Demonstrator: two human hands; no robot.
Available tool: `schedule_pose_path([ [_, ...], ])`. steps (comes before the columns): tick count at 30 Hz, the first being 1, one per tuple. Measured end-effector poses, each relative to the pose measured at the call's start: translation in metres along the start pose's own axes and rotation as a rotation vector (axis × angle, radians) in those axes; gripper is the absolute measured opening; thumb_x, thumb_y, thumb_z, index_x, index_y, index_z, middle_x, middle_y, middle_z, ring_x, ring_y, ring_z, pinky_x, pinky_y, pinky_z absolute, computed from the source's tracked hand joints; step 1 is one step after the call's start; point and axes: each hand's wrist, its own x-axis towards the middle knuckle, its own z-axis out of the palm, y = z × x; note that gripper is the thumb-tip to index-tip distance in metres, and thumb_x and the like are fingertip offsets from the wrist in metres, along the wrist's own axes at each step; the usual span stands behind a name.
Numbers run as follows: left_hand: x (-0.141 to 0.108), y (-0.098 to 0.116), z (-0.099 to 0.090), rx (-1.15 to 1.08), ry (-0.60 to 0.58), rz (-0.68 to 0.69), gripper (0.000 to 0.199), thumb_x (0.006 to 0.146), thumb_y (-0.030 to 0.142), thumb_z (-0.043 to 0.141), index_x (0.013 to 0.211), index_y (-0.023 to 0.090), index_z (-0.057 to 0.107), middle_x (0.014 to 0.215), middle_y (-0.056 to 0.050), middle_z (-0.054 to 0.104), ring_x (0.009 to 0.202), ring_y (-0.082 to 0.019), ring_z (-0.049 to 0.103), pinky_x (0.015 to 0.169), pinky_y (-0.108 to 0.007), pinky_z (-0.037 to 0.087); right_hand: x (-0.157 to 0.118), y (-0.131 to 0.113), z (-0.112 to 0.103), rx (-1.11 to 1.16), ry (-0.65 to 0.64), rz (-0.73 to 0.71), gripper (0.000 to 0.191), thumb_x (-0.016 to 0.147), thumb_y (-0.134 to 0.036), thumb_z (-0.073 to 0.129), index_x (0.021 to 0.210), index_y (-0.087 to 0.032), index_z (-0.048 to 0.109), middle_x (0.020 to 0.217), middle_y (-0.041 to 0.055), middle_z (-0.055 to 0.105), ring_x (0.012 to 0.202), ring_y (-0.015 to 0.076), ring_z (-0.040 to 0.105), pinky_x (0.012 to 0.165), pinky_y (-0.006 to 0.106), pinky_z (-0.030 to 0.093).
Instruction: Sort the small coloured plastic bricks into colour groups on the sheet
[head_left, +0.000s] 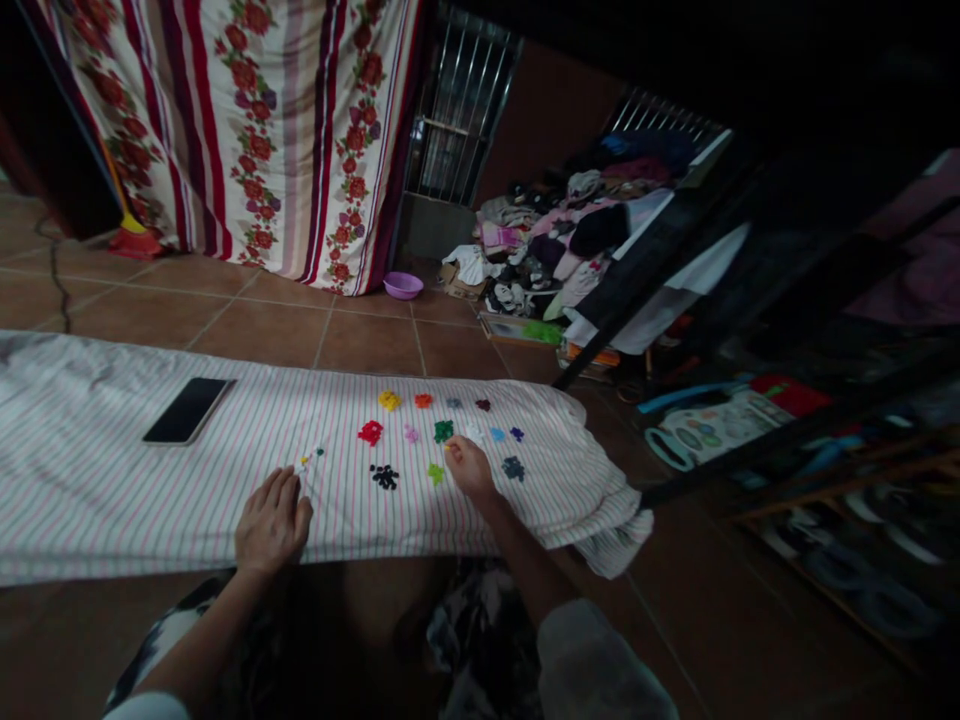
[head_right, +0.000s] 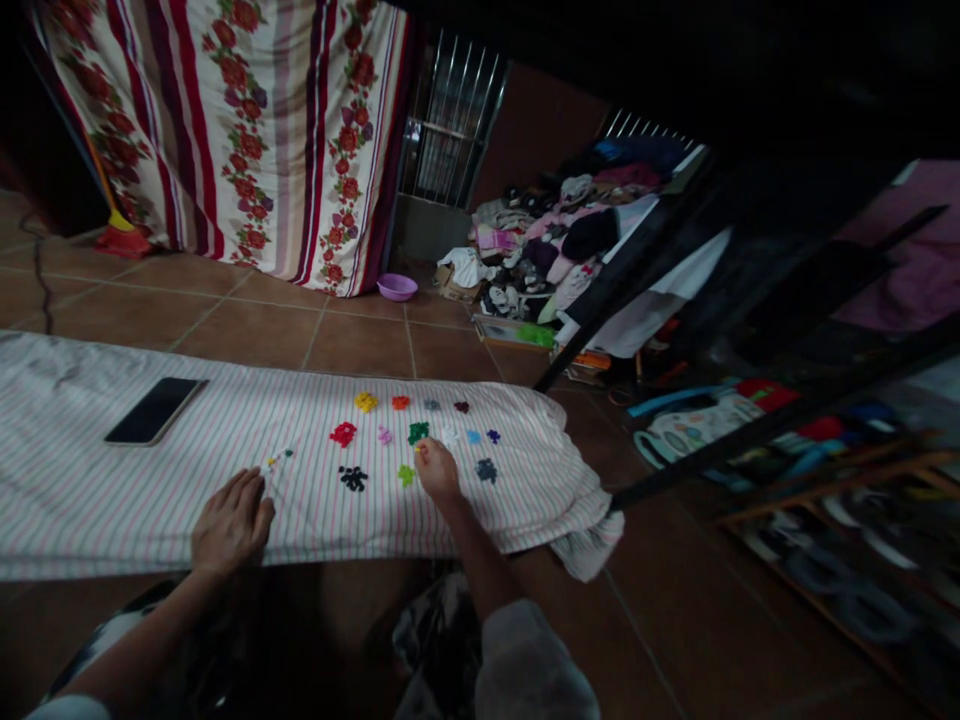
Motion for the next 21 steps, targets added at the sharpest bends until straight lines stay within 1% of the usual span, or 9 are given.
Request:
schedule_pose_path([
  [5,-0.001,0.000,0.002,0.009,0.010,0.017,0.036,0.088,0.030,0.041,0.115,0.012,0.057,0.120,-0.018,0.063,0.118,-0.031,0.055,0.095,-0.044,0.044,-0.001,0.028,-0.015,-0.016,0.057,0.094,0.017,0.079,-0.024,0.046,0.082,-0.019,0.062,0.075,0.0040,0.064,0.071,0.0168,0.058,0.071,0.026,0.045],
  [8,-0.001,0.000,0.003,-0.005,0.015,0.008,0.037,0.088,0.031,0.041,0.117,0.013,0.056,0.121,-0.017,0.063,0.119,-0.031,0.055,0.095,-0.045,0.045,-0.002,0.039,-0.018,-0.001,0.072,0.151,0.018,0.078,-0.027,0.046,0.082,-0.019,0.062,0.076,0.0041,0.065,0.071,0.0165,0.059,0.072,0.026,0.045],
  [11,-0.002,0.001,0.003,-0.025,0.007,-0.006,0.038,0.088,0.031,0.041,0.117,0.012,0.057,0.122,-0.018,0.063,0.119,-0.032,0.054,0.095,-0.046,0.044,-0.003,0.046,-0.021,0.017,0.078,0.172,0.021,0.080,-0.029,0.044,0.082,-0.019,0.063,0.076,0.0046,0.065,0.071,0.0163,0.060,0.071,0.025,0.046],
  [16,-0.001,0.003,0.002,-0.006,-0.029,-0.018,0.037,0.089,0.031,0.039,0.115,0.012,0.058,0.122,-0.018,0.062,0.120,-0.032,0.054,0.096,-0.047,0.044,-0.002,0.049,-0.021,0.042,0.058,0.190,0.023,0.080,-0.032,0.045,0.083,-0.018,0.063,0.075,0.0052,0.066,0.071,0.0169,0.061,0.071,0.026,0.046],
  [21,0.001,0.003,0.001,0.044,0.005,0.016,0.035,0.089,0.029,0.040,0.114,0.012,0.057,0.121,-0.017,0.063,0.117,-0.031,0.055,0.095,-0.044,0.045,0.012,0.037,-0.010,0.109,0.056,0.153,0.022,0.082,-0.032,0.046,0.084,-0.019,0.063,0.077,0.0044,0.068,0.070,0.0160,0.061,0.071,0.025,0.046],
])
